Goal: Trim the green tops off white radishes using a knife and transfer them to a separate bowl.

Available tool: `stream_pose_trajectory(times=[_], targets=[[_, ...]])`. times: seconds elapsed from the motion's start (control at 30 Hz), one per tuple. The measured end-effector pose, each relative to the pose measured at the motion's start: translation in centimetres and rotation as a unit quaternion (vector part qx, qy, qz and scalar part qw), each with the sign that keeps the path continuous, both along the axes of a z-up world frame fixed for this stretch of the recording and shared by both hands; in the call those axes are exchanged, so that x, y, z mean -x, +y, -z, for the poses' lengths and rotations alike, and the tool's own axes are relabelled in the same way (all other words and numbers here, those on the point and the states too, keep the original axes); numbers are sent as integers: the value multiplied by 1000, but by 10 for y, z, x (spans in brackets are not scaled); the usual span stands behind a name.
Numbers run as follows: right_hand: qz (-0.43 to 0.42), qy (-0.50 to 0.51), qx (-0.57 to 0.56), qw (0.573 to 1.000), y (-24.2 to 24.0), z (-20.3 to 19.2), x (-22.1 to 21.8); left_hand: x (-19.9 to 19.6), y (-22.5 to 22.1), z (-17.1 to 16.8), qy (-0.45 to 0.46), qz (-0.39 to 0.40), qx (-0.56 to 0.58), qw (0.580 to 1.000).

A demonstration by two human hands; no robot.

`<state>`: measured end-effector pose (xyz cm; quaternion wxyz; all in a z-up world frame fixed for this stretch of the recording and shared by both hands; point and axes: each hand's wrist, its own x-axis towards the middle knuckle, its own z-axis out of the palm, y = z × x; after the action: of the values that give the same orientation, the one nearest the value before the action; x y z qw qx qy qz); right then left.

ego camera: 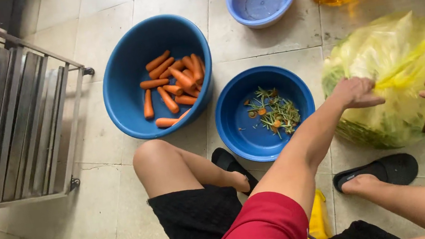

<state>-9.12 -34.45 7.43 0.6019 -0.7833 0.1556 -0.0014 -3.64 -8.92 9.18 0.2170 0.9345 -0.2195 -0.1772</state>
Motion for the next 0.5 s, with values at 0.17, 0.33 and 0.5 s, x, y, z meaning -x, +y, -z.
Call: stream_pose_trajectory(times=[0.17,0.33,0.5], targets=[[-1,85,50,995,37,-29,9,40,84,-51,52,66,182,980],[4,132,75,988,72,-70,37,57,171,-29,197,-45,439,876],[99,35,-72,992,72,-90,42,62,174,-54,44,14,66,997]])
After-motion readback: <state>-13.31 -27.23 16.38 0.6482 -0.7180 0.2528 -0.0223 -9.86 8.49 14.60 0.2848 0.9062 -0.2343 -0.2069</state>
